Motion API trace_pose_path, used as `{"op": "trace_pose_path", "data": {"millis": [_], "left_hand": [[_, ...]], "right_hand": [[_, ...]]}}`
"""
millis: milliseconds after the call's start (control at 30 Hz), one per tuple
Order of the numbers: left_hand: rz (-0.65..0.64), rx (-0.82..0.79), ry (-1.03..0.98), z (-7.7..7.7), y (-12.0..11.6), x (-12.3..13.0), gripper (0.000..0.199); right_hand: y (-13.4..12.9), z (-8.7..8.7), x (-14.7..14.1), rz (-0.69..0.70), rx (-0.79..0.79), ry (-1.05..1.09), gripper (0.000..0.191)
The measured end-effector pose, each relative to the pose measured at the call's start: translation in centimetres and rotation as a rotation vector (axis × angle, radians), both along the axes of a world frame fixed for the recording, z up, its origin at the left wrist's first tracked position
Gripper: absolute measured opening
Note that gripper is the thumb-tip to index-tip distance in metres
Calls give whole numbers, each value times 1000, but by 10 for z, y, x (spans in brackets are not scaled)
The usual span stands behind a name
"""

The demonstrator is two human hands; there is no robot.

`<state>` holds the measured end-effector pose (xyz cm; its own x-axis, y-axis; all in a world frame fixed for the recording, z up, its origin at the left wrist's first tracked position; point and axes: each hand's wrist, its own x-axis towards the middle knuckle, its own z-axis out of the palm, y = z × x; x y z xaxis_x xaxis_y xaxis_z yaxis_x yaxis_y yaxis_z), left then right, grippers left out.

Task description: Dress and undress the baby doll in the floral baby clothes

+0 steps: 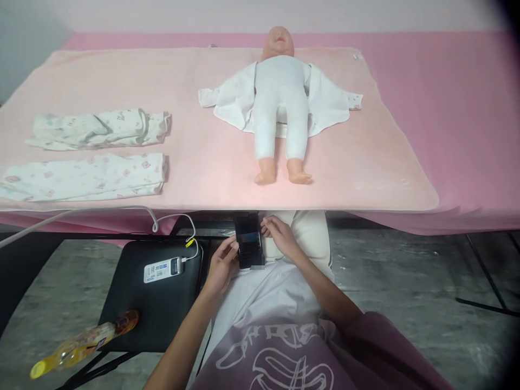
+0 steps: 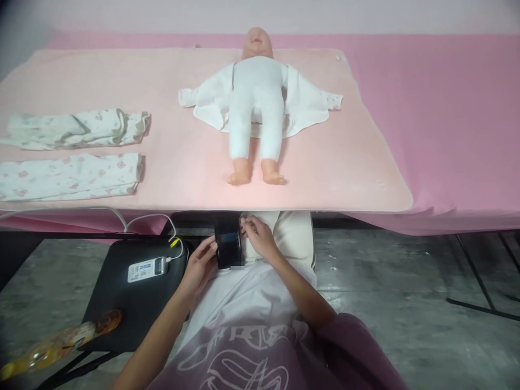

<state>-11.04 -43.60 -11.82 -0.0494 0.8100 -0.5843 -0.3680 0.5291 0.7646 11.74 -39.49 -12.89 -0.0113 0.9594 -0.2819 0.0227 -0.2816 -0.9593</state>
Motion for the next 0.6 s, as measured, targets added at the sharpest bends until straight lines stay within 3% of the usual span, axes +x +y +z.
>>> {"op": "trace_pose_path", "data": {"millis": [200, 400, 500, 600], "left_hand": [[114, -97, 22, -9, -38, -75, 68], [353, -279, 134, -14, -103, -155, 43], [470, -358, 217, -24, -132, -184, 38], [589, -396, 267, -40, -146, -204, 32]], "right_hand": [[-12, 0, 8, -21, -3, 49, 48], [-25, -15, 19, -37, -28, 117, 53], [-27, -20, 19, -40, -20, 131, 54], [-26, -22, 18, -54, -19, 131, 53]]}}
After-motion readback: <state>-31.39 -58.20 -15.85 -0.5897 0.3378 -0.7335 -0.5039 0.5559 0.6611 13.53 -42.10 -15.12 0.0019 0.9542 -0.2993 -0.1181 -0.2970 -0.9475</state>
